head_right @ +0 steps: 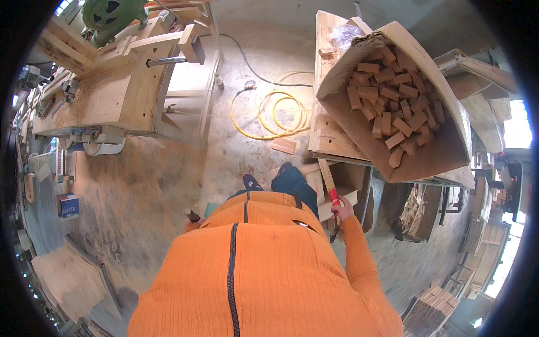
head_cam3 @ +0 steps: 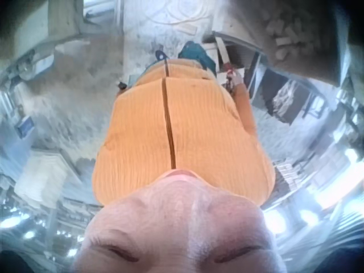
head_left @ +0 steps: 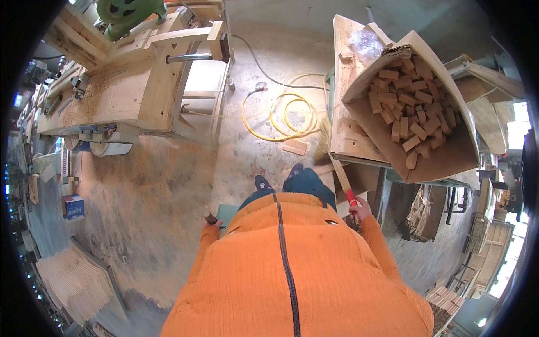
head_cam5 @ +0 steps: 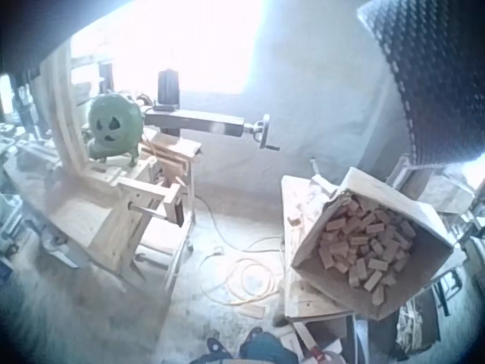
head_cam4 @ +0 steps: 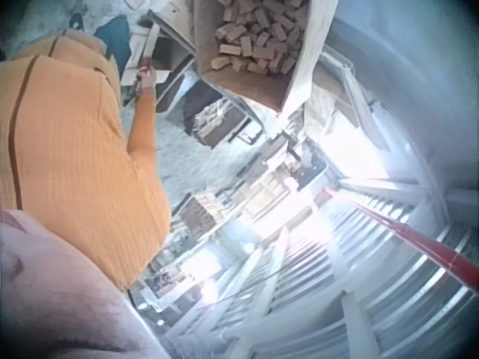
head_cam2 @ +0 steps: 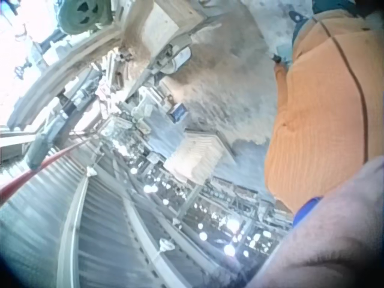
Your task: The person sweeps sawdust and debris on the workshop floor using a broom and dustpan, then collects the swept material into a dustpan. The person also briefly handles small wooden blocks near a woodworking machine.
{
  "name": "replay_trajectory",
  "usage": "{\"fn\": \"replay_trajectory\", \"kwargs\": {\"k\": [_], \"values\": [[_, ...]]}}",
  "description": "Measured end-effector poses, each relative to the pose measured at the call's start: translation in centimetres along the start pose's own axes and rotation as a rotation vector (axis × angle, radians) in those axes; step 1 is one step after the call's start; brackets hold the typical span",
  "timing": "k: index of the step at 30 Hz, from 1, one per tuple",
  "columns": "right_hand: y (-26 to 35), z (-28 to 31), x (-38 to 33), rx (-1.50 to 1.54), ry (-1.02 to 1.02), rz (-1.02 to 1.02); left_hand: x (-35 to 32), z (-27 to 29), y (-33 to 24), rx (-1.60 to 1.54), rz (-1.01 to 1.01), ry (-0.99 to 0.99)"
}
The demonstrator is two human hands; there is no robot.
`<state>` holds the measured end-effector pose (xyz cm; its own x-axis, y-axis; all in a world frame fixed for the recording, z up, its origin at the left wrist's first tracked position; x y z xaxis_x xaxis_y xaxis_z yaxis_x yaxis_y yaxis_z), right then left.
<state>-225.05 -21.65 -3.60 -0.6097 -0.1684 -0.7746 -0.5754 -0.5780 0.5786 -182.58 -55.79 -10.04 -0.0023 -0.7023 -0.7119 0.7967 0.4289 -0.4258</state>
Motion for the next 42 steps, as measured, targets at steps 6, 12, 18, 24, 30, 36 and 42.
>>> {"fn": "replay_trajectory", "kwargs": {"k": [6,12,18,24,30,36,42], "values": [[3.2,-1.2,0.4,0.030,0.027,-0.012,2.9,0.8,-0.4,0.200,-0.184,0.027],[4.8,-1.3,0.9,-0.105,-0.035,0.052,4.7,0.3,-1.4,-0.040,-0.537,-0.131],[0.8,-1.3,-0.3,-0.740,-0.174,0.555,5.6,0.2,-1.9,0.036,-0.472,-0.187],[1.9,-4.6,6.6,-0.763,-0.247,0.541,4.1,0.6,-1.6,0.121,-0.355,-0.058],[2.1,-10.8,22.4,-0.921,-0.925,1.257,-1.0,0.5,-1.5,-0.324,-0.213,-0.008],[-3.9,-9.6,26.7,-0.496,-0.057,0.326,-4.8,0.0,3.7,-0.179,-0.158,-0.120],[0.0,2.6,10.2,-0.523,0.090,0.426,-9.8,-4.8,12.0,0.136,-0.307,-0.216]]}}
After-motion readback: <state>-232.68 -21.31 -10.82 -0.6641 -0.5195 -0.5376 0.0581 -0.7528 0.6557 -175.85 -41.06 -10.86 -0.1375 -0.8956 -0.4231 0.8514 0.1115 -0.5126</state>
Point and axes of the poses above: each hand's wrist, its own x-axis towards the middle knuckle, its own z-axis out of the back of the hand, y = z × x, the point moved 1 cm from there along x, towards the middle knuckle, and after that the axes turned 3 degrees about -y, right-handed, at the moved point
